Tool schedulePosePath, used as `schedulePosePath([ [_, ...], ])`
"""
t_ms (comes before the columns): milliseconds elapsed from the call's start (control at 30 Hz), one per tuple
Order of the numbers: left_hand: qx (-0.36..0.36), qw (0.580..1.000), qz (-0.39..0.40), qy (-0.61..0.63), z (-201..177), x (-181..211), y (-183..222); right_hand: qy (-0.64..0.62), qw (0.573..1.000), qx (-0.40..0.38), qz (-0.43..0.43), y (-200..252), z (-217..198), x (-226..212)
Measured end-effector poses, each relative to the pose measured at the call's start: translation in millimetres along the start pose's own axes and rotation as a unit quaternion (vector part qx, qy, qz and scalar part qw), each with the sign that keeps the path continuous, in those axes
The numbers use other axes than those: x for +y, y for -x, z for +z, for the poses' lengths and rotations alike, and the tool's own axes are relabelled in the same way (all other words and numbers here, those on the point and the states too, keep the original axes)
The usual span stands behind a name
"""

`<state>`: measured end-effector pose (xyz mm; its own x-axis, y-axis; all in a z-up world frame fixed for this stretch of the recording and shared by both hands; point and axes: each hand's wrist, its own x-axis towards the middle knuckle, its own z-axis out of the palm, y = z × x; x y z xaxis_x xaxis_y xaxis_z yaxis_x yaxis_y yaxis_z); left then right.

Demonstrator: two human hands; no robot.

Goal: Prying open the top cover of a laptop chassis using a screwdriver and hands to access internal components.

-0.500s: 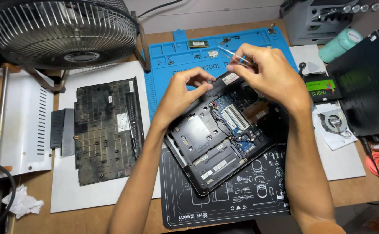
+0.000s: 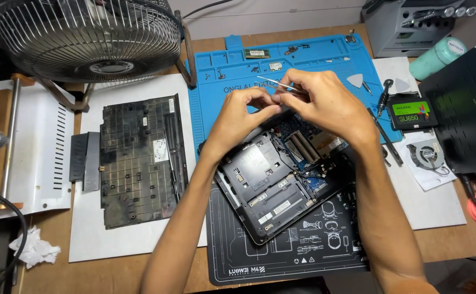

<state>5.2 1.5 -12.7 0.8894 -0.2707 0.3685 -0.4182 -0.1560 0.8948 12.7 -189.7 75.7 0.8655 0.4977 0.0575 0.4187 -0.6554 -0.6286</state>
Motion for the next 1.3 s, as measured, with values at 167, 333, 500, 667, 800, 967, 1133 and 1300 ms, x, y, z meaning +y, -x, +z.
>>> schedulePosePath([
  [167, 0.008, 1.000, 0.007, -0.006, -2.0, 3.3, -0.9, 0.001, 1.000, -0.008, 0.002, -0.6, -0.9, 1.1],
  [333, 0.006, 1.000, 0.009, -0.007, -3.5, 12.8, -2.2, 0.003, 1.000, -0.001, -0.002, 0.3, -3.9, 6.8],
  [500, 0.006, 1.000, 0.000, -0.026, -2.9, 7.2, -2.0, 0.000, 1.000, -0.017, 0.002, 0.3, -6.5, 8.8],
  [667, 0.011, 1.000, -0.009, -0.026, -3.4, 15.2, -1.9, 0.006, 0.999, -0.033, 0.010, 1.3, -8.5, 9.7],
  [800, 0.016, 1.000, -0.010, -0.023, -3.9, 19.8, -2.0, 0.002, 0.999, -0.033, 0.016, 0.5, -9.1, 5.4],
  [967, 0.018, 0.999, -0.018, -0.022, -4.9, 16.6, -1.2, 0.000, 1.000, -0.027, 0.010, -1.0, -10.7, 16.8],
  [1133, 0.004, 0.996, -0.050, -0.067, -9.6, 26.0, 1.1, 0.049, 0.996, 0.039, 0.058, 2.1, -26.9, 76.5],
  [1300, 0.007, 0.996, -0.062, -0.064, -14.5, 25.3, 1.1, 0.101, 0.959, 0.137, 0.225, 19.6, -50.3, 134.2],
])
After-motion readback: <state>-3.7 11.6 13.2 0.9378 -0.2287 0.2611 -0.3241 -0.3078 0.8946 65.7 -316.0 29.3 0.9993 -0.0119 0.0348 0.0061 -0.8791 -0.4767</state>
